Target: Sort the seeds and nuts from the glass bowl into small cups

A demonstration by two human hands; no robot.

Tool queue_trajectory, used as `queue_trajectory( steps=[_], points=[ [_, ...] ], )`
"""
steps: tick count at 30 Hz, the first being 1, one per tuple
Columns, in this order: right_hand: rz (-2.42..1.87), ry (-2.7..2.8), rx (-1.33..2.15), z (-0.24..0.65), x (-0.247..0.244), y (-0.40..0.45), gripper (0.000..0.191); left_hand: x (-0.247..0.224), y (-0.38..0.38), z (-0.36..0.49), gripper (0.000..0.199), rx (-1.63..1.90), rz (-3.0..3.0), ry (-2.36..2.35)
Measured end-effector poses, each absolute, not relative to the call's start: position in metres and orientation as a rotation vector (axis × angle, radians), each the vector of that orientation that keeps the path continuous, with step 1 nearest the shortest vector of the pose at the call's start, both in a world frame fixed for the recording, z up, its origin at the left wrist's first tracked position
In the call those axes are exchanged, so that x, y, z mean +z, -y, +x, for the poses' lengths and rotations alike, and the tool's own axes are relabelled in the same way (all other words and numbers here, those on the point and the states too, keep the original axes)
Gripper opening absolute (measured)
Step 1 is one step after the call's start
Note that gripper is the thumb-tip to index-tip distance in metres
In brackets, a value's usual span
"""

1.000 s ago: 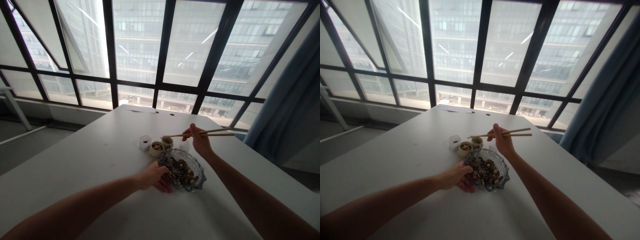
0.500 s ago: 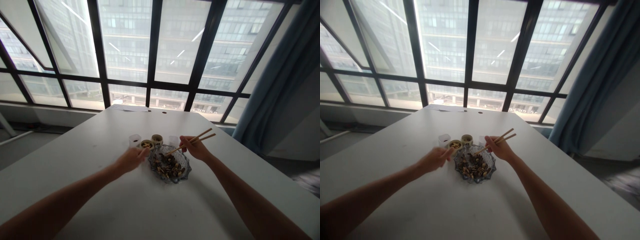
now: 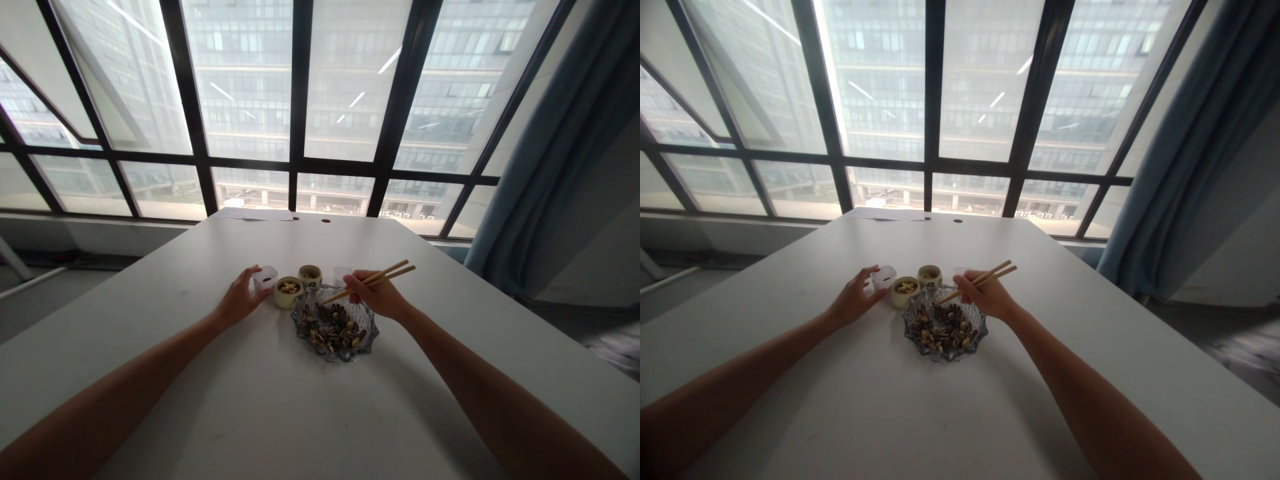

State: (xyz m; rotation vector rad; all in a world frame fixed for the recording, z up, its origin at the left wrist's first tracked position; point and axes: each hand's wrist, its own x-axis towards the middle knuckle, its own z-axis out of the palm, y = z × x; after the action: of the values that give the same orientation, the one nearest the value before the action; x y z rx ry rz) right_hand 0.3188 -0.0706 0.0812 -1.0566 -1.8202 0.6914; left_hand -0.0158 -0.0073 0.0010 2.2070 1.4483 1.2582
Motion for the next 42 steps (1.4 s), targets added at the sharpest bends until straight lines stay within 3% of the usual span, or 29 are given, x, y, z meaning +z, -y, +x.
queue_trajectory(
  steps=[6,12,23,37,42],
  points=[
    [-1.043,1.356,0.883,0.324,0.069,0.051,0.061,0.000,0.005,-0.016,0.071,1.405,2.021,-1.383],
    [-0.977,1.144,0.978,0.330,0.062,0.041,0.059,0.000,0.006,-0.017,0.069,1.545,2.198,-1.374],
    [-0.828,1.671,0.461,0.239,0.106,0.066,0.053,-0.002,0.007,-0.015,0.075,1.539,2.238,-1.349],
    [-0.840,1.902,0.365,0.207,0.107,0.039,0.052,-0.005,0.006,-0.015,0.080,1.586,2.343,-1.217],
    [-0.855,1.991,0.497,0.204,0.105,0.032,0.052,-0.006,0.006,-0.016,0.081,1.599,2.367,-1.220]
  ],
)
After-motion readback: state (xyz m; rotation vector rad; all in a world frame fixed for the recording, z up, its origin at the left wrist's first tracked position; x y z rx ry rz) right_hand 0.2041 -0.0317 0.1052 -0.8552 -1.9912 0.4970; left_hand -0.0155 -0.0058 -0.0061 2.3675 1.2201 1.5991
